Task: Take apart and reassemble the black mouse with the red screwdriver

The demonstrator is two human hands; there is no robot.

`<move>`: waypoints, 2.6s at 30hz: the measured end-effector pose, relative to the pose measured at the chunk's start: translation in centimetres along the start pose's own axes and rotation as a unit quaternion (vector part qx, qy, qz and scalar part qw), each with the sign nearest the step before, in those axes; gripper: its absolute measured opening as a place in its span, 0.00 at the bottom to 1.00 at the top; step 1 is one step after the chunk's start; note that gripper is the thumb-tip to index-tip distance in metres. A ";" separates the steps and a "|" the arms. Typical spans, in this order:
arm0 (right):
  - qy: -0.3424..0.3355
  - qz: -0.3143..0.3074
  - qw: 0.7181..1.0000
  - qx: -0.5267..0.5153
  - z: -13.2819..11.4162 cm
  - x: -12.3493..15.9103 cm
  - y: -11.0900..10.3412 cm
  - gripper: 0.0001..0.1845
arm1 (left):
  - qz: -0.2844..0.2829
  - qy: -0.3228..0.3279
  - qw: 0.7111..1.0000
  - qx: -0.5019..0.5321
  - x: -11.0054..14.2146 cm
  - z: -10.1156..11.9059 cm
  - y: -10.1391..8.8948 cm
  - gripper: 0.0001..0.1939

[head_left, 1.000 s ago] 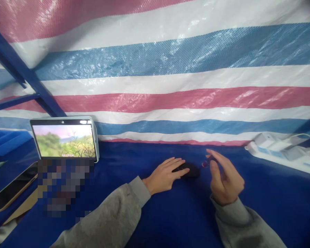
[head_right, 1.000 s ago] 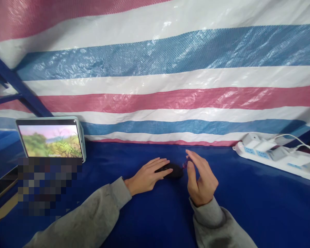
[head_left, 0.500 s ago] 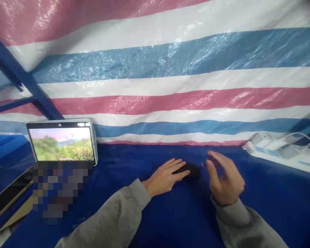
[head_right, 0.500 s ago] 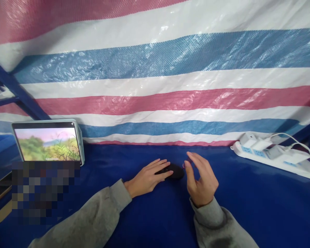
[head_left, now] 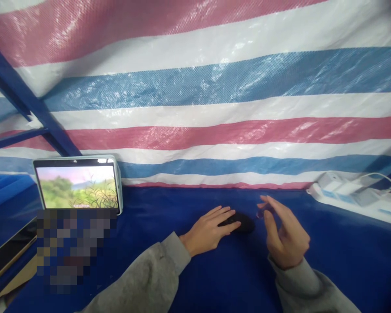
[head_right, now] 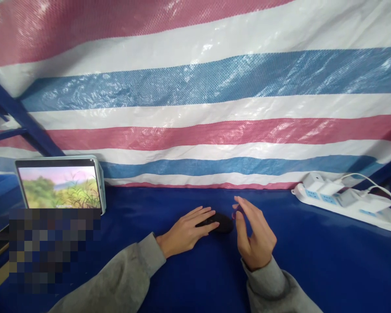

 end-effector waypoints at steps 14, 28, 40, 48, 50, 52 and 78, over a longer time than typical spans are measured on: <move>0.074 0.050 0.996 -0.006 1.3 0.9 -0.1 0.15 | 0.006 -0.003 1.000 0.004 0.1 0.0 0.1 0.20; 0.003 0.026 1.000 0.013 0.1 -0.2 -0.5 0.19 | 0.001 0.001 1.000 0.023 -0.1 0.1 0.0 0.21; 0.047 0.021 0.999 0.004 0.6 -0.2 -1.6 0.20 | -0.036 0.006 0.999 0.039 -0.6 0.9 0.5 0.24; 0.036 0.015 0.999 0.011 0.6 0.0 -1.4 0.23 | -0.027 0.011 1.000 0.009 -0.5 1.4 0.6 0.23; 0.043 0.012 0.999 -0.011 0.6 0.0 -1.3 0.23 | -0.024 0.009 1.000 0.004 -0.4 1.4 0.6 0.23; 0.037 0.021 0.999 0.001 0.6 0.0 -1.4 0.23 | -0.020 0.004 1.000 0.002 -0.4 1.4 0.8 0.23; 0.072 0.021 0.996 0.043 1.6 0.2 -1.2 0.22 | -0.023 -0.022 0.999 0.012 -0.4 1.3 0.4 0.23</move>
Point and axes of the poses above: each hand's wrist, its own x-axis away from the middle knuckle, its own y-axis out of the palm, z = x × y, the point moved 4 cm from there along -x, towards the middle knuckle, and after that the axes turned 8 degrees about -x, right-handed, at the moved point
